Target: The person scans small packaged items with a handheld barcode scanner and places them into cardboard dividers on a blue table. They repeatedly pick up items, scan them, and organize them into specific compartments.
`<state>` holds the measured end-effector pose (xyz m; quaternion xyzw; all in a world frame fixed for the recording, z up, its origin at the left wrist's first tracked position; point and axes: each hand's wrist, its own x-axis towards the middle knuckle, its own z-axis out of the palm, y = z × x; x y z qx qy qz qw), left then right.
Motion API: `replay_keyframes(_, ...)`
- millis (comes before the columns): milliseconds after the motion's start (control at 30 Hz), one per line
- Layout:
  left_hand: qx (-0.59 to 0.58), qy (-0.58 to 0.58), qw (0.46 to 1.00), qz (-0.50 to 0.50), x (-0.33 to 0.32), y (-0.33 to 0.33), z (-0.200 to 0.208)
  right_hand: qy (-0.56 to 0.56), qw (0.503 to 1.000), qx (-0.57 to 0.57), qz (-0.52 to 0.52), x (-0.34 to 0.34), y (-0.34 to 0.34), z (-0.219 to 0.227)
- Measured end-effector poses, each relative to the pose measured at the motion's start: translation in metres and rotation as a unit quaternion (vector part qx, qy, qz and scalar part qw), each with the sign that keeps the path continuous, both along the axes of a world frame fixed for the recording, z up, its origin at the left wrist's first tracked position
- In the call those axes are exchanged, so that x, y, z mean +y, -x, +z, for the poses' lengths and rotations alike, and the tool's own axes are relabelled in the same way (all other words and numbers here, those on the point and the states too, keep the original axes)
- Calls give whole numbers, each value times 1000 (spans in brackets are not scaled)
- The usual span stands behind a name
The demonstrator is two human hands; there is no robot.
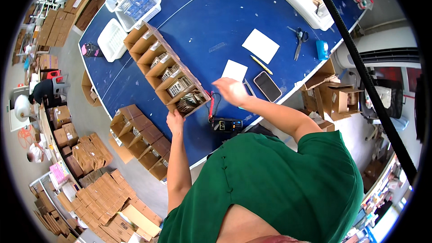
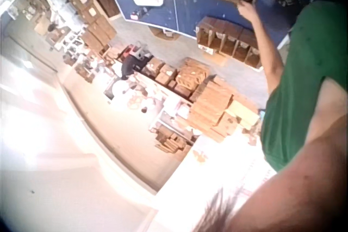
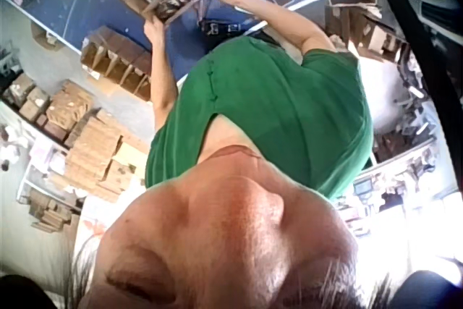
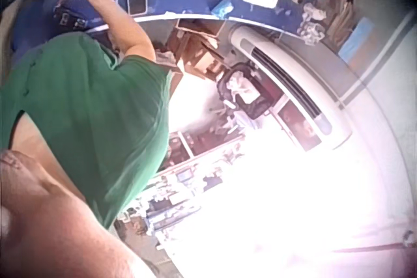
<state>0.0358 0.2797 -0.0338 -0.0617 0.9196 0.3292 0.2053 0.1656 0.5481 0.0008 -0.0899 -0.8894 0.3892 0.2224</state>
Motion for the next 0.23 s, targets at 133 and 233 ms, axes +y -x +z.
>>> replay_keyframes(133, 62, -38, 997, 12, -27, 11, -2, -77, 975, -202, -56, 48, -77, -60)
replay_keyframes(233, 43, -84, 995, 31, -68, 10, 7, -41, 954, -292, -47, 47, -115, -78)
